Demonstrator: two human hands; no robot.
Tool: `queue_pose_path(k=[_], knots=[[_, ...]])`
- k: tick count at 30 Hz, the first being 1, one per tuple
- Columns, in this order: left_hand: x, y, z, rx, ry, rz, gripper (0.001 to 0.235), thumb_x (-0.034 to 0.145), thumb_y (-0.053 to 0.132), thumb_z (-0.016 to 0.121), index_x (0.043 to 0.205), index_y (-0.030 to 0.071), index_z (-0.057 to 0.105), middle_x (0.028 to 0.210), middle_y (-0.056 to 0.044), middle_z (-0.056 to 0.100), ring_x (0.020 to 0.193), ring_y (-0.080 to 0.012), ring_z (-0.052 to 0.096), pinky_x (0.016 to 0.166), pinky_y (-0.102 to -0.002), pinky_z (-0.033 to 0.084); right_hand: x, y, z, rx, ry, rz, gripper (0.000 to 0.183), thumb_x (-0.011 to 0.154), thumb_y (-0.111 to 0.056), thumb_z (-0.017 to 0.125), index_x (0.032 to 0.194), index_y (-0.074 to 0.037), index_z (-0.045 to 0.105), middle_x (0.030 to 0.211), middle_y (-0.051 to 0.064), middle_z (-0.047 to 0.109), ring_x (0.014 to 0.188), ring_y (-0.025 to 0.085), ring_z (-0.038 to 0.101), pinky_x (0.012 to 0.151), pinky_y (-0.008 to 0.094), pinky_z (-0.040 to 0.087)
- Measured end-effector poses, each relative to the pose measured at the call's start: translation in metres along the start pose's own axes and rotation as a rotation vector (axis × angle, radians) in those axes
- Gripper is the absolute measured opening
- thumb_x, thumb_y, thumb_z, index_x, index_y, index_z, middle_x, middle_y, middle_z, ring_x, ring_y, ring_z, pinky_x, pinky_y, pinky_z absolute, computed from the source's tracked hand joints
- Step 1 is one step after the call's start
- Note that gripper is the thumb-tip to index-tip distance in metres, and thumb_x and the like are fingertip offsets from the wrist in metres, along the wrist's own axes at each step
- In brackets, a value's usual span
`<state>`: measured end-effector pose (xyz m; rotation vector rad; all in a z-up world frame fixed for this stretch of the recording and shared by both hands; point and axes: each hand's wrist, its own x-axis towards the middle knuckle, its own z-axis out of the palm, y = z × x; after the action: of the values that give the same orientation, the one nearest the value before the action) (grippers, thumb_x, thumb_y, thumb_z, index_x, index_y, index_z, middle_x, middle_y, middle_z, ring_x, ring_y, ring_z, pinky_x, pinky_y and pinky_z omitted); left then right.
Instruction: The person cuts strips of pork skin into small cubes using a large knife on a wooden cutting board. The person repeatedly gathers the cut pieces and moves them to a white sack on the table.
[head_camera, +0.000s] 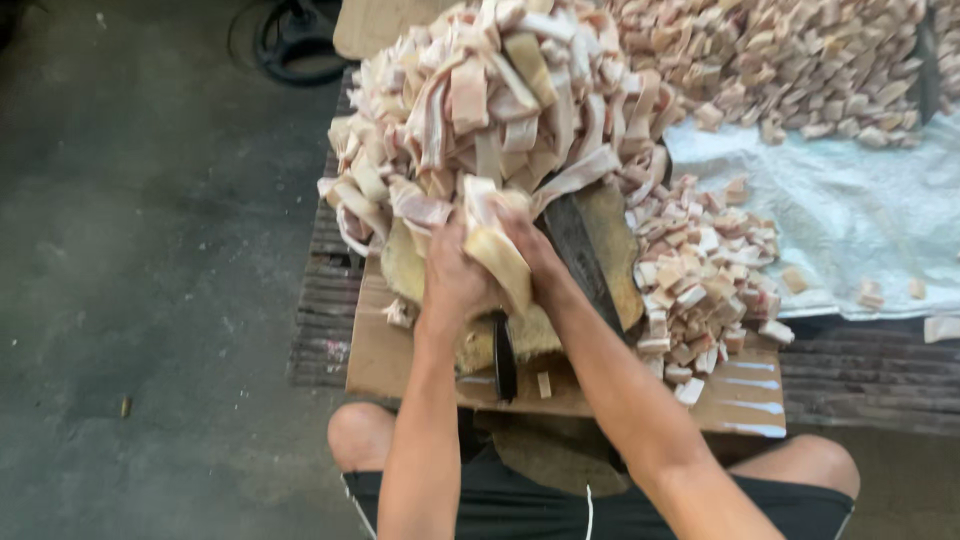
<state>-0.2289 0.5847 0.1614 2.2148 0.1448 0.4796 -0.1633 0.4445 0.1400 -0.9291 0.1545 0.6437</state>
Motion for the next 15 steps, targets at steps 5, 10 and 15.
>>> queue_pose_path(k=[5, 10, 15], knots=[[0.045, -0.022, -0.004, 0.262, 0.019, -0.081, 0.055, 0.084, 0.006, 0.068, 0.137, 0.001, 0.054, 0.137, -0.031, 0.046, 0.12, -0.0538, 0.044, 0.104, -0.059, 0.039, 0.043, -0.029, 0.016, -1.13, -0.141, -0.383, 0.032, 0.1, -0.024, 0.058, 0.125, -0.007, 0.072, 0.153, 0.023, 0.045, 0.14, 0.033, 0.041, 0.115, 0.042, 0.033], [0.069, 0.029, -0.044, 0.619, -0.461, -0.321, 0.06, 0.078, 0.016, 0.075, 0.132, 0.002, 0.051, 0.132, -0.024, 0.049, 0.12, -0.0471, 0.05, 0.097, -0.053, 0.048, -0.034, -0.083, -0.055, -0.837, 0.223, -0.174, 0.037, 0.094, -0.024, 0.056, 0.127, -0.012, 0.065, 0.13, 0.007, 0.065, 0.117, 0.02, 0.062, 0.092, 0.036, 0.054], [0.057, 0.129, 0.015, 0.599, -0.295, 0.181, 0.029, 0.091, 0.011, 0.066, 0.118, 0.006, 0.06, 0.122, -0.018, 0.063, 0.108, -0.0421, 0.063, 0.086, -0.054, 0.053, -0.118, -0.141, -0.234, -0.473, 0.66, -0.35, 0.023, 0.097, -0.011, 0.066, 0.118, -0.003, 0.068, 0.092, 0.006, 0.066, 0.074, 0.013, 0.066, 0.058, 0.028, 0.056]])
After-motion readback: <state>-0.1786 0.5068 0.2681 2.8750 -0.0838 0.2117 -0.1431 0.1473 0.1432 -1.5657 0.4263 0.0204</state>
